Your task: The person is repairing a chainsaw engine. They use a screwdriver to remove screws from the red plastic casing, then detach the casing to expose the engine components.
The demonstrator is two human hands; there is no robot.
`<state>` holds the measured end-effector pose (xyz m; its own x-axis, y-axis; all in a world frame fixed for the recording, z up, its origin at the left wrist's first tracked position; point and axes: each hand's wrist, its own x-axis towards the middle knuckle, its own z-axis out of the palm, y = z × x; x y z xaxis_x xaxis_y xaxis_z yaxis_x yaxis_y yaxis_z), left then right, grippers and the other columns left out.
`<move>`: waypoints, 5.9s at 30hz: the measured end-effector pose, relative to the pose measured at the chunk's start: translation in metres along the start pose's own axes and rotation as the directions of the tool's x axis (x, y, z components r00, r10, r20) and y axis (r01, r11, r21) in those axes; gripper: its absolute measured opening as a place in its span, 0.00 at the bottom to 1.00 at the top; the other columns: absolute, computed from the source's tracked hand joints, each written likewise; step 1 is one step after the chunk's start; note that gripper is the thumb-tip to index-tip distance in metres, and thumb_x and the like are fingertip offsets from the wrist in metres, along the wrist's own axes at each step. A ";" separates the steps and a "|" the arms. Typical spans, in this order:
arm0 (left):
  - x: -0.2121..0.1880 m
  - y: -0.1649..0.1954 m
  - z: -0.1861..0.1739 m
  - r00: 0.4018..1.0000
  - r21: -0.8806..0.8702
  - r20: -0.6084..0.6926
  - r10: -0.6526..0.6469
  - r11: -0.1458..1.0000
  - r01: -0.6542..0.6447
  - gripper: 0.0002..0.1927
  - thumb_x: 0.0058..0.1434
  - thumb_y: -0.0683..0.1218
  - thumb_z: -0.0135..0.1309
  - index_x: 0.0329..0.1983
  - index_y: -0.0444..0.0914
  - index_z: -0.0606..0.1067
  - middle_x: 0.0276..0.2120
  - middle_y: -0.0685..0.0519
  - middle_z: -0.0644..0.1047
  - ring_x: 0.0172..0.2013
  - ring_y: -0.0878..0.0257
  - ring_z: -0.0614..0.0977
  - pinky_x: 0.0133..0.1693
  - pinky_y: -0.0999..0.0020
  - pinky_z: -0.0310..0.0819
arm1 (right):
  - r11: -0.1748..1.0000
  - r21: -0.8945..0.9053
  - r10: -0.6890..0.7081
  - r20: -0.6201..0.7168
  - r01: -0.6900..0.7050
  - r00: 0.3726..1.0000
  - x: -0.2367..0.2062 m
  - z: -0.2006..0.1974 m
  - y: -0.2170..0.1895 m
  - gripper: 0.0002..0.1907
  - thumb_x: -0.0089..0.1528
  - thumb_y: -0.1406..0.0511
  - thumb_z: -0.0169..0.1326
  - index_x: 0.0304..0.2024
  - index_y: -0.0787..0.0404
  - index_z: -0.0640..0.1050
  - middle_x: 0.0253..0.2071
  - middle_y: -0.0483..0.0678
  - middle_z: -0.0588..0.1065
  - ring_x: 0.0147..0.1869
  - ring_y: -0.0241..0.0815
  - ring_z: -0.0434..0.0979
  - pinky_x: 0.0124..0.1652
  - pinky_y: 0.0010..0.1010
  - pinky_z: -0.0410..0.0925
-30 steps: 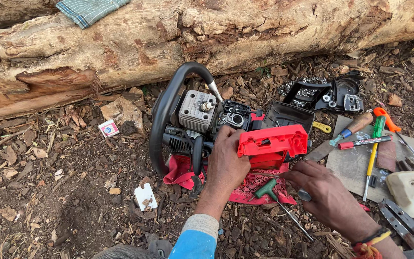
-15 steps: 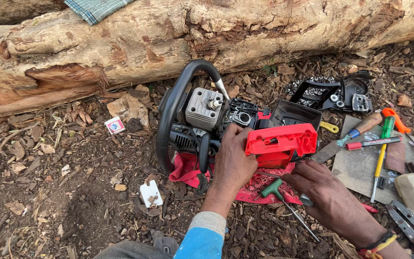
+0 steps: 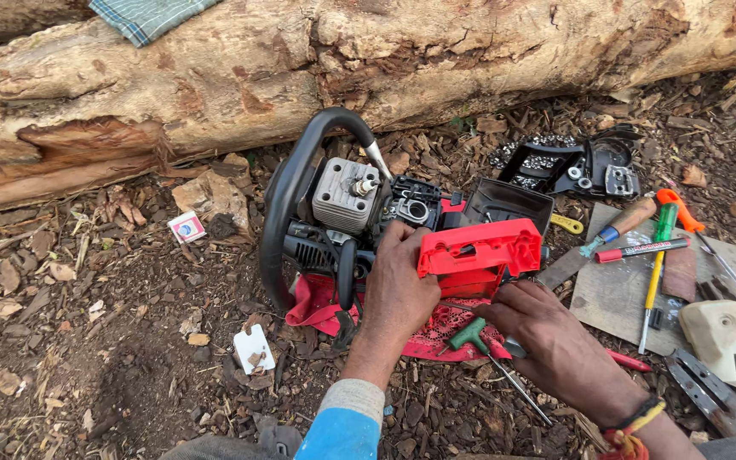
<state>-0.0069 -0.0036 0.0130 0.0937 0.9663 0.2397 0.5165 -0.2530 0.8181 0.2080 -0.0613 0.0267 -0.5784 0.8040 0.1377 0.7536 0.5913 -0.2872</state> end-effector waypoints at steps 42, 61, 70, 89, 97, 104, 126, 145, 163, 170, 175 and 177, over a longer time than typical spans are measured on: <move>0.000 -0.001 0.001 0.999 -0.005 -0.028 0.039 0.999 -0.039 0.12 0.53 0.35 0.56 0.41 0.38 0.75 0.40 0.48 0.71 0.45 0.48 0.78 0.47 0.52 0.76 | 0.997 -0.061 0.051 0.024 -0.049 0.998 0.003 -0.003 -0.009 0.38 0.38 0.75 0.60 0.54 0.59 0.77 0.50 0.51 0.72 0.58 0.53 0.70 0.57 0.45 0.63; 0.001 -0.001 0.000 1.000 0.035 -0.014 0.022 0.999 -0.022 0.14 0.51 0.35 0.57 0.41 0.38 0.75 0.42 0.47 0.71 0.46 0.47 0.78 0.46 0.51 0.76 | 0.992 -0.093 0.089 0.051 -0.084 0.995 0.007 -0.001 -0.019 0.37 0.40 0.70 0.65 0.56 0.58 0.76 0.50 0.51 0.71 0.59 0.54 0.69 0.57 0.46 0.61; 0.001 0.001 -0.002 1.000 0.027 -0.011 0.026 0.999 -0.025 0.15 0.49 0.34 0.57 0.41 0.37 0.75 0.41 0.47 0.71 0.46 0.47 0.78 0.47 0.50 0.75 | 0.989 -0.113 0.105 0.041 -0.100 0.994 0.008 -0.001 -0.026 0.37 0.40 0.71 0.64 0.55 0.57 0.76 0.47 0.49 0.71 0.56 0.52 0.69 0.55 0.47 0.62; 0.001 0.000 -0.001 1.000 0.026 -0.010 0.020 0.999 -0.019 0.12 0.53 0.34 0.56 0.40 0.37 0.75 0.42 0.47 0.71 0.46 0.48 0.78 0.47 0.51 0.77 | 0.989 -0.108 0.097 -0.032 -0.099 0.995 0.007 0.004 -0.025 0.38 0.40 0.72 0.62 0.56 0.59 0.76 0.48 0.50 0.71 0.56 0.54 0.69 0.54 0.48 0.63; 0.000 0.001 -0.002 1.000 0.018 -0.011 0.026 1.000 -0.025 0.15 0.50 0.34 0.57 0.42 0.37 0.75 0.42 0.47 0.71 0.47 0.47 0.78 0.48 0.51 0.76 | 0.981 -0.149 0.131 0.040 -0.124 0.991 0.008 0.007 -0.027 0.38 0.39 0.72 0.63 0.55 0.57 0.76 0.49 0.48 0.71 0.57 0.51 0.69 0.56 0.46 0.62; 0.002 -0.001 0.000 1.000 0.030 0.000 0.015 0.999 -0.015 0.16 0.49 0.33 0.57 0.41 0.37 0.75 0.42 0.47 0.71 0.45 0.48 0.78 0.47 0.52 0.76 | 0.976 -0.132 0.178 0.037 -0.172 0.983 0.010 0.004 -0.028 0.37 0.42 0.73 0.64 0.56 0.57 0.76 0.49 0.49 0.71 0.55 0.51 0.69 0.56 0.46 0.63; 0.001 0.000 -0.001 1.000 -0.005 0.015 0.002 1.000 -0.002 0.14 0.50 0.33 0.55 0.40 0.37 0.75 0.40 0.47 0.71 0.45 0.49 0.79 0.48 0.52 0.76 | 0.997 -0.071 -0.012 -0.008 0.011 1.000 0.007 0.002 -0.026 0.38 0.36 0.73 0.60 0.53 0.59 0.77 0.49 0.53 0.72 0.59 0.59 0.69 0.54 0.50 0.64; 0.002 0.003 -0.001 1.000 0.010 0.012 -0.016 1.000 0.016 0.12 0.52 0.35 0.57 0.41 0.37 0.75 0.41 0.47 0.71 0.45 0.48 0.79 0.47 0.51 0.76 | -0.072 0.907 0.766 0.317 -0.416 0.559 -0.016 0.055 -0.013 0.16 0.63 0.70 0.52 0.51 0.70 0.82 0.28 0.54 0.82 0.26 0.41 0.80 0.29 0.34 0.76; 0.001 -0.001 0.001 1.000 0.039 -0.023 0.021 0.999 -0.020 0.11 0.52 0.34 0.57 0.39 0.36 0.76 0.38 0.48 0.70 0.41 0.51 0.78 0.46 0.55 0.76 | -0.319 0.881 0.768 0.456 -0.350 0.449 -0.007 0.064 -0.029 0.10 0.62 0.71 0.52 0.43 0.71 0.79 0.23 0.52 0.77 0.19 0.37 0.72 0.22 0.33 0.71; 0.001 -0.002 0.001 1.000 0.044 0.002 -0.003 0.999 0.003 0.09 0.55 0.36 0.57 0.39 0.37 0.76 0.37 0.48 0.70 0.40 0.53 0.78 0.45 0.55 0.77 | -0.342 0.860 0.734 0.496 -0.378 0.464 -0.009 0.060 -0.032 0.13 0.60 0.74 0.51 0.45 0.73 0.81 0.21 0.53 0.76 0.17 0.38 0.70 0.19 0.31 0.70; -0.001 -0.001 -0.001 0.998 0.019 -0.035 0.047 0.999 -0.047 0.12 0.52 0.34 0.56 0.40 0.36 0.75 0.39 0.47 0.70 0.43 0.49 0.78 0.46 0.52 0.76 | -0.206 0.936 0.812 0.327 -0.287 0.483 -0.009 0.055 -0.023 0.14 0.62 0.73 0.49 0.46 0.76 0.81 0.20 0.53 0.75 0.17 0.38 0.69 0.18 0.31 0.68; 0.000 0.000 0.000 1.000 0.015 -0.004 -0.008 1.000 0.008 0.11 0.52 0.34 0.57 0.39 0.36 0.74 0.39 0.48 0.70 0.43 0.49 0.77 0.46 0.52 0.75 | -0.228 0.945 0.814 0.317 -0.233 0.487 -0.007 0.057 -0.019 0.14 0.62 0.73 0.49 0.46 0.76 0.81 0.20 0.53 0.75 0.17 0.38 0.69 0.18 0.31 0.68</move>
<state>-0.0069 -0.0036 0.0126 0.0862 0.9681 0.2351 0.5300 -0.2444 0.8120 0.1805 -0.0819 -0.0230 0.2331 0.8530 -0.4669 -0.3322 -0.3813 -0.8627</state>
